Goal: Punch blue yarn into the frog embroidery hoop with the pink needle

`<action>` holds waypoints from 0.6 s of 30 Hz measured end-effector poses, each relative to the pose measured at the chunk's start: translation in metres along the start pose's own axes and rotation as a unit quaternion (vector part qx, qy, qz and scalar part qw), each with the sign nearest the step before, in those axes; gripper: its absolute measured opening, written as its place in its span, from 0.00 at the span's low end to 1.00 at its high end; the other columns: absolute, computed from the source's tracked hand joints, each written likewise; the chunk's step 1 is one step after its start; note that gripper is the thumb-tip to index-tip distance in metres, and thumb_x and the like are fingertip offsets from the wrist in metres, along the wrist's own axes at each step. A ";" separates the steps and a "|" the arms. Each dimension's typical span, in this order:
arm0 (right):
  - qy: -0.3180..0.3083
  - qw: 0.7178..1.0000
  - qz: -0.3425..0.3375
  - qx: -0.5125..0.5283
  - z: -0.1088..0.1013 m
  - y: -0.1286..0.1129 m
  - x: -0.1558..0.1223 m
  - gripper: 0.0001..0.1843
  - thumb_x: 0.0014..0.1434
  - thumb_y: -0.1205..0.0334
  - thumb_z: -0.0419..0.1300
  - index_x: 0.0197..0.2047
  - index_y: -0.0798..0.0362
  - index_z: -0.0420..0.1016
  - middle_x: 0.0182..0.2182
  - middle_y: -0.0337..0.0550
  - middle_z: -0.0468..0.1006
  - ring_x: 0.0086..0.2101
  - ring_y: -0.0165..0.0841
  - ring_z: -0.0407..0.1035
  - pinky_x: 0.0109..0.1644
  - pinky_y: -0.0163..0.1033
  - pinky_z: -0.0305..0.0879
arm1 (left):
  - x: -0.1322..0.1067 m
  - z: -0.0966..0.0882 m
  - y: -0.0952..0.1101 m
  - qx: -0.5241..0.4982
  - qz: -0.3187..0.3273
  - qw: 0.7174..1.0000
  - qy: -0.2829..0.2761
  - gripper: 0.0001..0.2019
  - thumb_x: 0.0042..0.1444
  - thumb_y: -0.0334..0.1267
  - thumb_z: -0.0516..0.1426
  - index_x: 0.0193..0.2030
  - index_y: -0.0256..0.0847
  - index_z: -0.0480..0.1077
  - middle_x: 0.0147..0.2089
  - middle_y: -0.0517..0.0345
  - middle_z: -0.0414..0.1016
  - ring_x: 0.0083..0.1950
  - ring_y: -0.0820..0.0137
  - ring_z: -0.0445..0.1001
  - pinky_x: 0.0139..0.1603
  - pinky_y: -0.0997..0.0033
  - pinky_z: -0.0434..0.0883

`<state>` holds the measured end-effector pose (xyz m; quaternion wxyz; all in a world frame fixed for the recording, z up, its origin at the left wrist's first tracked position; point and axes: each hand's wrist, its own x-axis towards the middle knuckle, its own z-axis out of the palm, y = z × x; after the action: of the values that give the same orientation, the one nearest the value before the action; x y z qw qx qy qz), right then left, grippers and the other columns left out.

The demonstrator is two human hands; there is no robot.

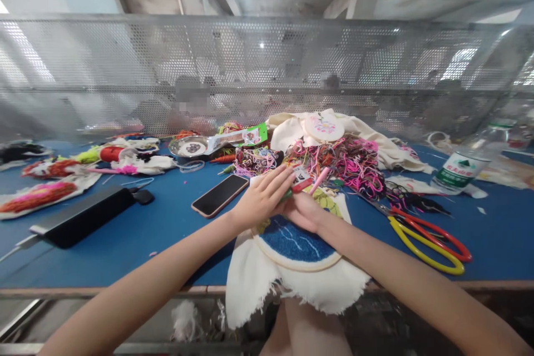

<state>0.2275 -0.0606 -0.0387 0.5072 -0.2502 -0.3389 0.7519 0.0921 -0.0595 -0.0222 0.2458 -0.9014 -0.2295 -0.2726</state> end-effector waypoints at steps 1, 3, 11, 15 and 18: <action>0.010 1.000 0.004 0.005 0.000 0.000 0.000 0.09 0.55 0.73 0.50 0.30 0.51 0.65 0.19 0.32 0.69 0.20 0.25 0.64 0.24 0.30 0.66 | 0.000 0.002 -0.001 -0.011 -0.014 1.000 -0.012 0.28 0.61 0.37 0.49 0.66 0.29 0.47 0.64 0.37 0.58 0.68 0.58 0.51 0.65 0.57 0.56; 0.028 0.999 0.013 0.014 0.001 -0.001 0.000 0.10 0.54 0.76 0.50 0.29 0.51 0.64 0.17 0.30 0.66 0.18 0.24 0.62 0.22 0.28 0.64 | -0.001 0.008 -0.001 -0.036 -0.048 0.998 -0.035 0.29 0.61 0.38 0.48 0.66 0.29 0.46 0.64 0.37 0.58 0.67 0.60 0.52 0.64 0.58 0.58; 0.052 0.997 0.045 0.030 -0.001 -0.001 0.001 0.11 0.51 0.79 0.51 0.29 0.53 0.64 0.16 0.28 0.64 0.16 0.23 0.59 0.22 0.28 0.63 | -0.003 0.013 0.005 -0.019 -0.056 0.997 -0.039 0.28 0.61 0.37 0.47 0.66 0.29 0.44 0.66 0.36 0.54 0.68 0.58 0.49 0.65 0.56 0.56; 0.036 0.996 0.061 0.052 0.003 -0.005 -0.005 0.11 0.55 0.76 0.49 0.26 0.53 0.64 0.17 0.31 0.66 0.18 0.23 0.61 0.21 0.27 0.60 | -0.001 0.004 0.005 0.002 -0.033 0.999 0.007 0.29 0.61 0.37 0.47 0.67 0.29 0.42 0.64 0.36 0.58 0.68 0.58 0.52 0.63 0.57 0.58; 0.012 0.996 0.066 0.066 0.007 -0.008 -0.010 0.09 0.58 0.73 0.49 0.30 0.54 0.68 0.22 0.35 0.72 0.24 0.25 0.66 0.26 0.29 0.64 | 0.001 -0.003 0.005 0.012 0.002 0.999 0.034 0.30 0.61 0.38 0.48 0.67 0.29 0.43 0.63 0.37 0.60 0.68 0.57 0.51 0.63 0.57 0.58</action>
<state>0.2303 -0.0696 -0.0277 0.4757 -0.2476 -0.2652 0.8013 0.0946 -0.0646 -0.0208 0.2649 -0.8893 -0.2222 -0.2994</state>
